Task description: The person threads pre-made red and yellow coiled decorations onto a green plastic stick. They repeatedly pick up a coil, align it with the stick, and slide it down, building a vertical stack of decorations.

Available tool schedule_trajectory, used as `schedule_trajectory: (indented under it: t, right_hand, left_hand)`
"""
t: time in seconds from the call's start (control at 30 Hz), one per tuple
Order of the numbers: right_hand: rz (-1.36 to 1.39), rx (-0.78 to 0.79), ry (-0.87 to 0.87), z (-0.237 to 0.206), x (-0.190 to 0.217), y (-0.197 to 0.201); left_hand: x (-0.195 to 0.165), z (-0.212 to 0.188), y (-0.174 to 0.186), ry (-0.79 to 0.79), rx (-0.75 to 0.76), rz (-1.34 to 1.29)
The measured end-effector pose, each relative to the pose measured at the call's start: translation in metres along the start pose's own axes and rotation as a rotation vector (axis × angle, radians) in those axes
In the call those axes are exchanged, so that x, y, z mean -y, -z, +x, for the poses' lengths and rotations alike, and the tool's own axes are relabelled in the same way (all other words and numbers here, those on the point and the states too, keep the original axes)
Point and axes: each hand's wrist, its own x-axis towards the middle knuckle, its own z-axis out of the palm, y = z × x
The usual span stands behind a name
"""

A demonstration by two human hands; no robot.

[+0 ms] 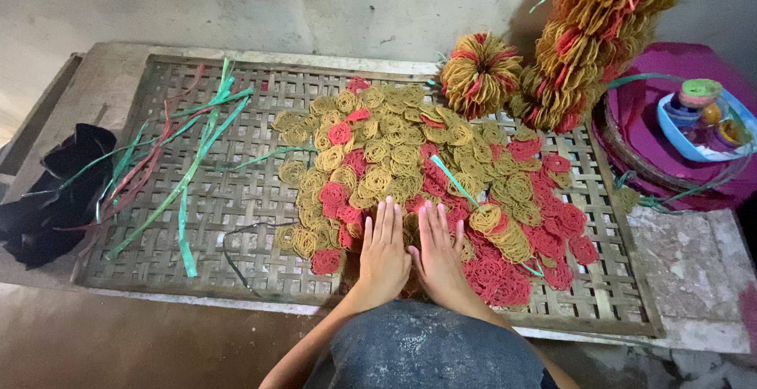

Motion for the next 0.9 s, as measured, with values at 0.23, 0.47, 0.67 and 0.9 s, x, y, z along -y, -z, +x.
schedule_trajectory:
  t: [0.23,0.47,0.67,0.9]
  right_hand:
    - [0.019,-0.035,0.025,-0.0012,0.0027,0.0042]
    - [0.032,-0.036,0.027,-0.0012,0.0034,0.0042]
    - [0.038,-0.031,0.028,-0.0016,0.0028,0.0030]
    - [0.033,-0.061,0.026,-0.0012,0.0000,-0.0011]
  left_hand:
    - [-0.0013,-0.0013,0.0017,0.002,-0.031,-0.017]
    - [-0.0013,-0.0021,0.0006,0.011,-0.028,-0.008]
    - [0.0003,-0.0020,-0.0007,0.014,-0.025,-0.020]
    - [0.0006,-0.0020,-0.0053,0.021,-0.038,-0.032]
